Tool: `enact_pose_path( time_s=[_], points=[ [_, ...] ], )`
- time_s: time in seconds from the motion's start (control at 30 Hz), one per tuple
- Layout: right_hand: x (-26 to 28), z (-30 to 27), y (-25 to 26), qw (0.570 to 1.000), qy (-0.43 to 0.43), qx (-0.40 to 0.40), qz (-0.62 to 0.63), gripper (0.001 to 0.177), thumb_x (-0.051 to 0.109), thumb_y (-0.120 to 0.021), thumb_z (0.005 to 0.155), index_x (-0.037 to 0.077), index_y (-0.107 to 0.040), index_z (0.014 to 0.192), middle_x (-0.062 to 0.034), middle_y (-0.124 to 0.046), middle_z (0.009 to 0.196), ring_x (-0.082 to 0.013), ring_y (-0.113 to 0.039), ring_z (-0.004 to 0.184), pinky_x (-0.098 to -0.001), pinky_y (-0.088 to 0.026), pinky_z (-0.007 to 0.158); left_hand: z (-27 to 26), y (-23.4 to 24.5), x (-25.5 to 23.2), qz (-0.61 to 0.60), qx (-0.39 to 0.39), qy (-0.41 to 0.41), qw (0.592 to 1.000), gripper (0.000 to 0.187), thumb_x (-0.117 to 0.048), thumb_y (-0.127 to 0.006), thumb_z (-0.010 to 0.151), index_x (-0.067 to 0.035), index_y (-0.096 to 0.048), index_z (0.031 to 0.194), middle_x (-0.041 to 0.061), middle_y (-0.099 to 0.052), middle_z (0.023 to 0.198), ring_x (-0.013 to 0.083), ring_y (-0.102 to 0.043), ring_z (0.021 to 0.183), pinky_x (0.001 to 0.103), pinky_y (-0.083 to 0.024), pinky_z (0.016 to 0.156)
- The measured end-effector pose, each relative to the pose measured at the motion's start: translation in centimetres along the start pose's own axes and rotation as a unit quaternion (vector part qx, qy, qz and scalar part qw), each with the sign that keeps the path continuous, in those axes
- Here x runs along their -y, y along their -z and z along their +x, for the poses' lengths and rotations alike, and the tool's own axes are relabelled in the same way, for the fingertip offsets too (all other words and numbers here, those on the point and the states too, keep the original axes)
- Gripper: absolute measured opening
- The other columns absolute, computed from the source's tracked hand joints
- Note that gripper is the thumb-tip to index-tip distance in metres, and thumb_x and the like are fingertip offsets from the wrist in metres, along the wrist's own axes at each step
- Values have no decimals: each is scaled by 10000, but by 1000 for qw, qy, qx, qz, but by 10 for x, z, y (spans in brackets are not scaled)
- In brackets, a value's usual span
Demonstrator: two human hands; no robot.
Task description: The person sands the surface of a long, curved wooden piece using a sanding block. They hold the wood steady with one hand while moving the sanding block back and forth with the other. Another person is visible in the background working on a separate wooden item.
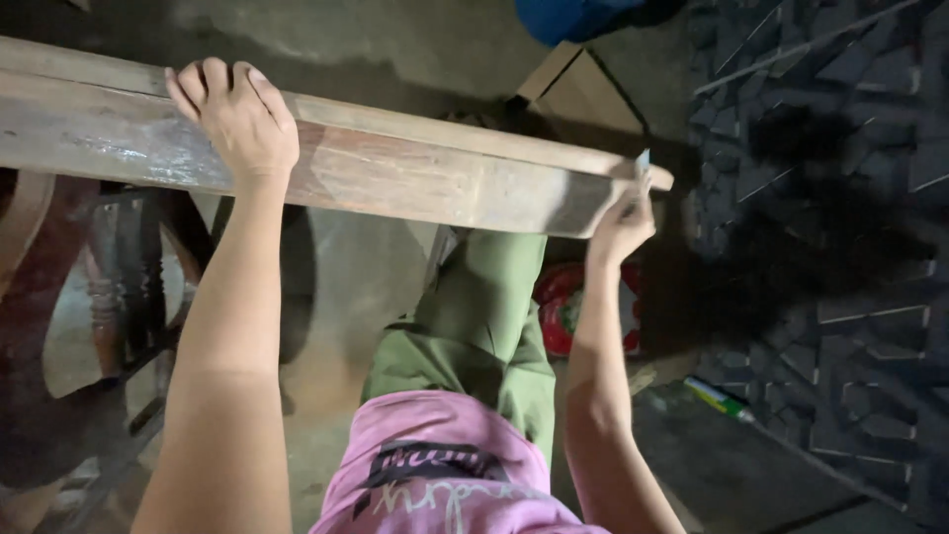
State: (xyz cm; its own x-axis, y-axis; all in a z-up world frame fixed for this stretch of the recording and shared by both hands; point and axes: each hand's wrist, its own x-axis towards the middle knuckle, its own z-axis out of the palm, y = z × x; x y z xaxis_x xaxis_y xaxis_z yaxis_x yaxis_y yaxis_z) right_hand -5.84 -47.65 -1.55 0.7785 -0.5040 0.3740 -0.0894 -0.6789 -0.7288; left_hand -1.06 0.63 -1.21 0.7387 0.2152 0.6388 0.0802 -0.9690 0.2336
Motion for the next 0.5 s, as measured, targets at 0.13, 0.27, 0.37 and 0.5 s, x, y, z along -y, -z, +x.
enact_pose_path(
  time_s=[0.13,0.27,0.37,0.5],
  points=[
    [5,-48,-74,984,71,125,103,394,74,-470,1048,87,-434,1440,-129,-434,1433,-254,-463,1312,-378,-360,1103,2,-2,3,16,-15,-2,1000,512,-204,-327,1165,2,-683,861,133,-559,943,364,-548,1018,581,-247,1198],
    [157,-103,-100,947,230,225,-13,529,-78,-621,931,93,-594,1430,-116,-542,1529,-306,-461,1496,-529,-354,1291,4,0,1,16,-21,-13,1000,513,-201,-324,1169,-16,-665,832,130,-573,915,351,-555,1000,566,-266,1189],
    [141,-88,-80,924,276,263,-34,671,-1,-609,804,168,-583,1453,-75,-515,1573,-311,-454,1503,-503,-364,1232,3,6,-1,4,7,-4,1000,435,-177,-388,1124,0,-668,842,149,-570,932,370,-548,1018,585,-239,1197],
    [26,-38,-49,942,268,202,-5,581,-173,-601,933,118,-588,1435,-90,-534,1533,-282,-471,1473,-469,-297,1292,0,0,2,7,12,8,1000,428,-173,-383,1119,-24,-660,829,120,-563,912,353,-542,1027,578,-238,1200]
  ],
)
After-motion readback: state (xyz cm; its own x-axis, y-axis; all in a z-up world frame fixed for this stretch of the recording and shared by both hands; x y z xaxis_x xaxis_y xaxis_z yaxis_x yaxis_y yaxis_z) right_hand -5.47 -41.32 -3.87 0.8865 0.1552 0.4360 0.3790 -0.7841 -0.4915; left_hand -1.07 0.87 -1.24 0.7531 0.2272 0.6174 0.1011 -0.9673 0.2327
